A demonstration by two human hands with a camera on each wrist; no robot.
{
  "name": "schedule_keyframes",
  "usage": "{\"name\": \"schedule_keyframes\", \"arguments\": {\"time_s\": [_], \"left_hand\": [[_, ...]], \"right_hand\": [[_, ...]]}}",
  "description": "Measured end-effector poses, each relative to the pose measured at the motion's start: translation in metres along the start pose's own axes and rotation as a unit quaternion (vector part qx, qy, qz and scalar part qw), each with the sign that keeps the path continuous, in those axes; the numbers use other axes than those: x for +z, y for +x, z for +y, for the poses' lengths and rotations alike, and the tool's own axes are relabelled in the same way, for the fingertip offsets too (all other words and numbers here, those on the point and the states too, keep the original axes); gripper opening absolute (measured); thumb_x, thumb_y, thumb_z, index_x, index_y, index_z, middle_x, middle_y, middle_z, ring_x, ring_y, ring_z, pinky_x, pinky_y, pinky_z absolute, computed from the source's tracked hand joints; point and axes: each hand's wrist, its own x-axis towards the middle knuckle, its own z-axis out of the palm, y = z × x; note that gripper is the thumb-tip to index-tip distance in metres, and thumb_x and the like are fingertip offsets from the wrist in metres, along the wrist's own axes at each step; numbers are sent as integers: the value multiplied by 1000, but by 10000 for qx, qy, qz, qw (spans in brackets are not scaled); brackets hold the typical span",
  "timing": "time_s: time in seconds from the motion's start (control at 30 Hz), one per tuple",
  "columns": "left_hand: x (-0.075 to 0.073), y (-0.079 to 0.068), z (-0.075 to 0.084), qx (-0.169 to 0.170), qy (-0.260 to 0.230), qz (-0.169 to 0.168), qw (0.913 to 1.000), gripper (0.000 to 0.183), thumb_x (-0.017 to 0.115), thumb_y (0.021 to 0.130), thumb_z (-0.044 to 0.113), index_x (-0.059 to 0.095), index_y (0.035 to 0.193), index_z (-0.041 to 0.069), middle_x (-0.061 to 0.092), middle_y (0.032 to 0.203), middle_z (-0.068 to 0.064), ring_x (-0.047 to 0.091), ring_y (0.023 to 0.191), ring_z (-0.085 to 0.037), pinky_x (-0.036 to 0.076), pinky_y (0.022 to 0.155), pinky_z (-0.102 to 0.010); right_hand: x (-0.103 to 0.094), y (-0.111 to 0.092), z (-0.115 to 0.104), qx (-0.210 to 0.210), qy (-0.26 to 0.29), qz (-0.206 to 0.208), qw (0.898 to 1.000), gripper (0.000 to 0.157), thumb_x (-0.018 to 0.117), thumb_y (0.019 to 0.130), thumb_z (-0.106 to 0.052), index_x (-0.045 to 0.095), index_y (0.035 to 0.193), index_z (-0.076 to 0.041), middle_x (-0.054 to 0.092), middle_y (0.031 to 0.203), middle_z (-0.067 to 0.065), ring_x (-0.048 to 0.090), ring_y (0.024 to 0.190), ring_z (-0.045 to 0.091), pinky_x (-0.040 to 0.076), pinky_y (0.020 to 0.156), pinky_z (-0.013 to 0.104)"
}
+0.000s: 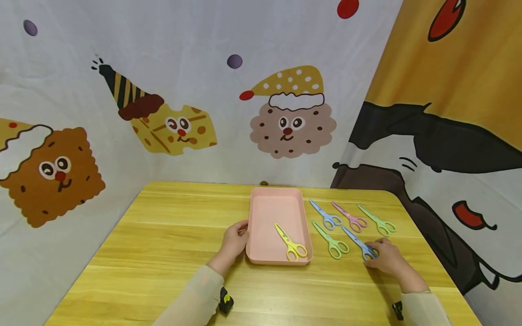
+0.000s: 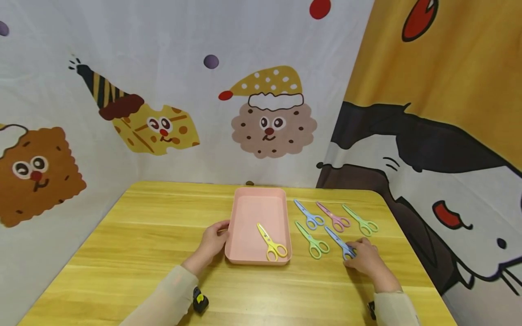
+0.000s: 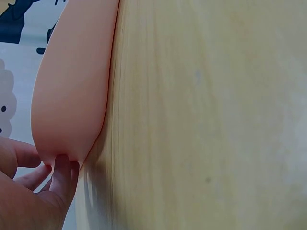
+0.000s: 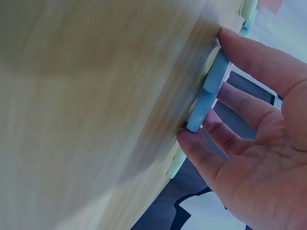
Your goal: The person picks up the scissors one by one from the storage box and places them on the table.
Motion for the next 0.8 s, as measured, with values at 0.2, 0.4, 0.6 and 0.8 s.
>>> {"name": "schedule_keyframes", "arguments": {"time_s": [0.2, 0.4, 0.6, 0.8], "left_hand": [[-1, -2, 2, 0, 16, 0, 10000, 35, 55, 91, 2, 58, 125, -2, 61, 121, -20, 61, 107, -30, 55, 86, -35], [-1, -1, 2, -43, -24, -17, 10000, 35, 55, 91, 2, 58, 126, -2, 61, 121, -20, 61, 107, -30, 55, 87, -35], [-1, -2, 3, -4, 30, -29, 10000, 35, 54, 91, 0, 58, 125, -3, 60, 122, -21, 61, 108, -31, 55, 88, -36], [-1, -2, 3, 32, 81, 3, 10000, 35, 54, 91, 0, 58, 125, -3, 61, 122, -20, 61, 107, -31, 54, 88, -36]], "right_hand": [[-1, -1, -2, 38, 15, -11, 10000, 61, 80, 71, -22, 58, 121, 8, 48, 112, 34, 49, 94, 48, 45, 76, 55], [0, -1, -3, 92, 76, -42, 9999, 62, 79, 72, -22, 57, 122, 9, 46, 113, 35, 48, 96, 51, 44, 77, 56], [1, 0, -1, 87, 36, -71, 9999, 63, 79, 72, -23, 56, 123, 8, 46, 113, 35, 48, 95, 51, 44, 76, 56], [1, 2, -4, 100, -48, -102, 9999, 65, 79, 72, -24, 55, 124, 8, 47, 113, 35, 47, 95, 51, 43, 77, 55]]}}
